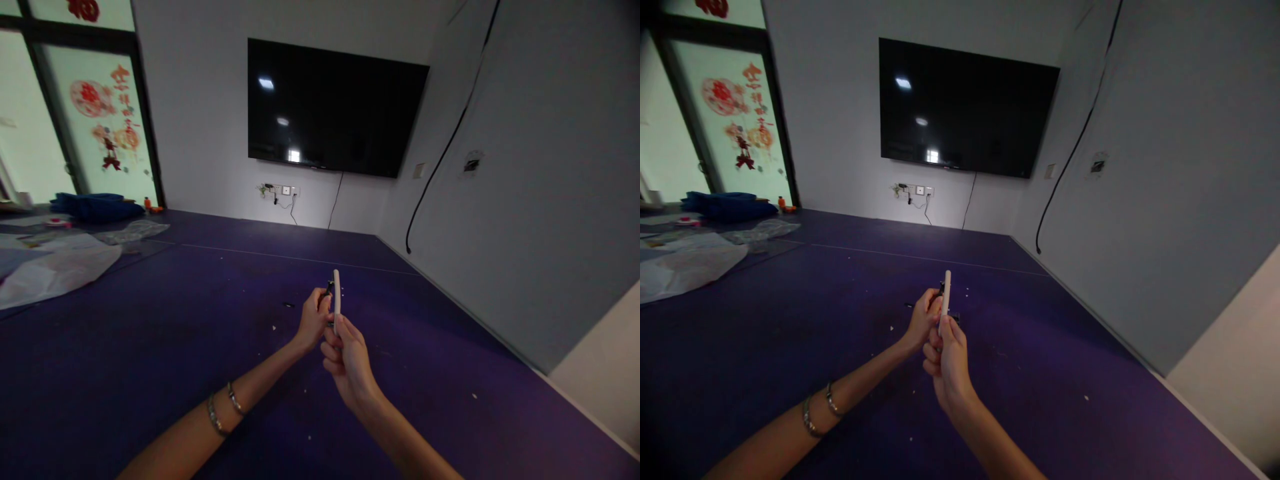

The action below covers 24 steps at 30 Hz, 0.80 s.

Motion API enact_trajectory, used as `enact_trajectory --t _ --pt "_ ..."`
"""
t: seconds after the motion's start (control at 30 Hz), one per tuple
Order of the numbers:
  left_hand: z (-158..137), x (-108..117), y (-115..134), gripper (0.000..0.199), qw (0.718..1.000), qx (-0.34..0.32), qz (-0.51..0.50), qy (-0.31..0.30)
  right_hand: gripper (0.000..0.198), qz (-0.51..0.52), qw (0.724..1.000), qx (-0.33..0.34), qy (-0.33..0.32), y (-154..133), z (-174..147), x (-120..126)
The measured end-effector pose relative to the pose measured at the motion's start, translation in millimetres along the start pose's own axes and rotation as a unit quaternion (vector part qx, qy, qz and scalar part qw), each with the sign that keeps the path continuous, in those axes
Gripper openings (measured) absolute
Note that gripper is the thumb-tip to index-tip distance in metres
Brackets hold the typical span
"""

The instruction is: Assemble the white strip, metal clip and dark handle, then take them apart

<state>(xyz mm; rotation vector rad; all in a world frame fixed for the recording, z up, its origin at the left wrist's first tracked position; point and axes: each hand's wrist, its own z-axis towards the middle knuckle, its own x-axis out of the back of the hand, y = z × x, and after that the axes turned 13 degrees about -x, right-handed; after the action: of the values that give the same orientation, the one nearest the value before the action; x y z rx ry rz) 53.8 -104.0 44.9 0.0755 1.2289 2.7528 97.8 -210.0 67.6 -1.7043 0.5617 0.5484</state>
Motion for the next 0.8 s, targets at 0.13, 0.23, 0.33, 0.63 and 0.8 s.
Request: enact_trajectory --t 0.13,0.23,0.33,0.63,0.8 --pt "1 0 -1 0.012 1.0 0.007 -0.006 0.008 0.039 -0.012 1.0 -0.015 0.008 7 -2 3" --pt "1 -1 -3 0.011 1.0 0.013 -0.011 0.009 0.04 -0.02 0.999 -0.033 0.008 10 -4 6" --pt "1 -2 -4 0.012 1.0 0.005 -0.005 0.004 0.039 -0.01 1.0 -0.019 0.007 6 -3 5" --pt "3 -1 -11 0.012 0.999 0.0 -0.027 0.025 0.042 -0.005 0.999 -0.039 0.013 7 -5 4" --pt "0 -1 -11 0.015 0.999 0.023 -0.04 0.009 0.04 0.009 1.0 -0.012 0.017 4 -4 6"
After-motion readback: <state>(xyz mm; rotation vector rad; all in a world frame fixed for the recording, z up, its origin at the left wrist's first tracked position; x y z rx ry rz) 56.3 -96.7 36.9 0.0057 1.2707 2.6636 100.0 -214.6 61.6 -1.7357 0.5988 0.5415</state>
